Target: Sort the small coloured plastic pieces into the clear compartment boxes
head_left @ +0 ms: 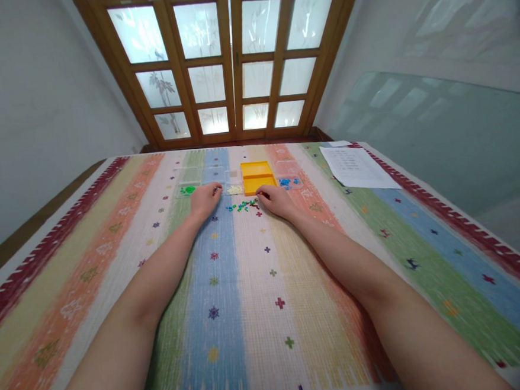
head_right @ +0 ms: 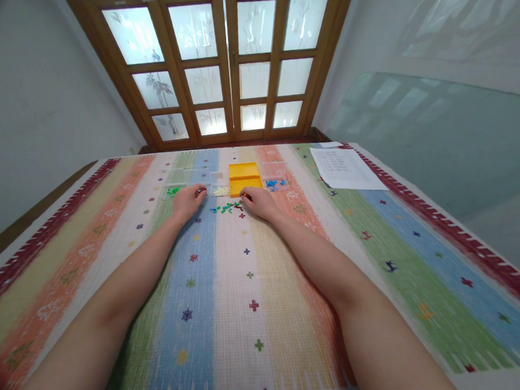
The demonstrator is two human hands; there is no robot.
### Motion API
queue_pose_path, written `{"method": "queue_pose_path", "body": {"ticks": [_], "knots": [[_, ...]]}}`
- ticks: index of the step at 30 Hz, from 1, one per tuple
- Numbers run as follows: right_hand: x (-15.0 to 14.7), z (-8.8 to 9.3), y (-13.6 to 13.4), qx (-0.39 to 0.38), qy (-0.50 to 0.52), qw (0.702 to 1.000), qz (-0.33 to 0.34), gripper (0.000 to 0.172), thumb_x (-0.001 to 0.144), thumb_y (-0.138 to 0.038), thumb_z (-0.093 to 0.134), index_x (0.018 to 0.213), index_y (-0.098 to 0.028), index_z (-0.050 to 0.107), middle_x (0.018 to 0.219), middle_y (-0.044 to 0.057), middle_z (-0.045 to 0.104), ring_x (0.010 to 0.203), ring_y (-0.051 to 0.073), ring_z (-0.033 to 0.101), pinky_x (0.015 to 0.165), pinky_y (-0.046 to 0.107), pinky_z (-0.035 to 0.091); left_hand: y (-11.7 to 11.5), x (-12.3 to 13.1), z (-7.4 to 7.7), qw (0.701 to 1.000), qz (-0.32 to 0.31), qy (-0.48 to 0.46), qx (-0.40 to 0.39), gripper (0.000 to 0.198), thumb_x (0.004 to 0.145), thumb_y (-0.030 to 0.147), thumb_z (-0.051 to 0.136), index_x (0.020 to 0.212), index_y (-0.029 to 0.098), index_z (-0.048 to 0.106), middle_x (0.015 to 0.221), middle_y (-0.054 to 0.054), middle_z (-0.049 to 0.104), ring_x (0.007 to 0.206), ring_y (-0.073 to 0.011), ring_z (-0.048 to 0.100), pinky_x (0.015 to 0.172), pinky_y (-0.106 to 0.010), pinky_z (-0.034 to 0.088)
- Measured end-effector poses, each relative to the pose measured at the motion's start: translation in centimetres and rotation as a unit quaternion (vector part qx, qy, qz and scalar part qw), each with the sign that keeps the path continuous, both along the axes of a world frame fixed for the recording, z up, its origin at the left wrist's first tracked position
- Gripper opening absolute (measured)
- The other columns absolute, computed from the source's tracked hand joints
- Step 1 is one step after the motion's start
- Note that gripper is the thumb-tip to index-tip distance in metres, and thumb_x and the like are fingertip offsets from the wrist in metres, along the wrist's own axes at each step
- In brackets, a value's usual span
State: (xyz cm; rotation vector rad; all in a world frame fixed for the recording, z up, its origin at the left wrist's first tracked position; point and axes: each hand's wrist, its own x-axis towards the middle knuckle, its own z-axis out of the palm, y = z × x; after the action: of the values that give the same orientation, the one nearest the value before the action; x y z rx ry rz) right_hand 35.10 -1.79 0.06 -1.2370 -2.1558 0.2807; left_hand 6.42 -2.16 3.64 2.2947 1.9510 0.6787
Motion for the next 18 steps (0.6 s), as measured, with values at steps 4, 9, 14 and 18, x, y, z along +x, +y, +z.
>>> {"method": "queue_pose_path", "body": {"ticks": [4,9,14,18], "knots": [[0.0,0.1,-0.1,0.001,0.0,1.0,0.003,0.022,0.097,-0.025,0.056,0.105,-0.021,0.076,0.101,0.006,0.078,0.089,0.022,0.067,0.077,0.03,0.045,0.8,-1.9,0.1,0.997,0.077,-0.022,0.01,0.034,0.101,0.04,0.051,0.12,0.025,0.076,0.102,-0.008,0.078,0.095,-0.0259,0.07,0.079,-0.032,0.046],[0.0,0.1,0.0,-0.002,-0.004,1.0,0.004,0.021,0.097,-0.025,0.056,0.104,-0.021,0.075,0.1,0.006,0.078,0.088,0.021,0.067,0.076,0.03,0.045,1.1,-3.1,-0.1,0.992,0.121,-0.029,0.01,0.035,0.1,0.039,0.052,0.119,0.024,0.076,0.1,-0.009,0.078,0.095,-0.0267,0.07,0.078,-0.031,0.046],[0.0,-0.1,0.1,-0.003,-0.006,1.0,0.003,0.022,0.097,-0.025,0.055,0.104,-0.021,0.075,0.101,0.006,0.078,0.088,0.021,0.067,0.076,0.03,0.044,1.4,-3.4,-0.4,0.992,0.125,-0.033,0.007,0.036,0.099,0.039,0.052,0.12,0.025,0.077,0.102,-0.009,0.078,0.096,-0.0263,0.07,0.08,-0.032,0.047],[0.0,-0.2,0.2,-0.001,-0.006,1.0,0.003,0.021,0.097,-0.024,0.056,0.104,-0.021,0.075,0.101,0.006,0.078,0.088,0.021,0.067,0.076,0.029,0.044,1.6,-3.7,-0.7,0.991,0.124,-0.041,0.008,0.038,0.099,0.037,0.051,0.124,0.024,0.076,0.099,-0.009,0.077,0.095,-0.0264,0.069,0.081,-0.032,0.047]]}}
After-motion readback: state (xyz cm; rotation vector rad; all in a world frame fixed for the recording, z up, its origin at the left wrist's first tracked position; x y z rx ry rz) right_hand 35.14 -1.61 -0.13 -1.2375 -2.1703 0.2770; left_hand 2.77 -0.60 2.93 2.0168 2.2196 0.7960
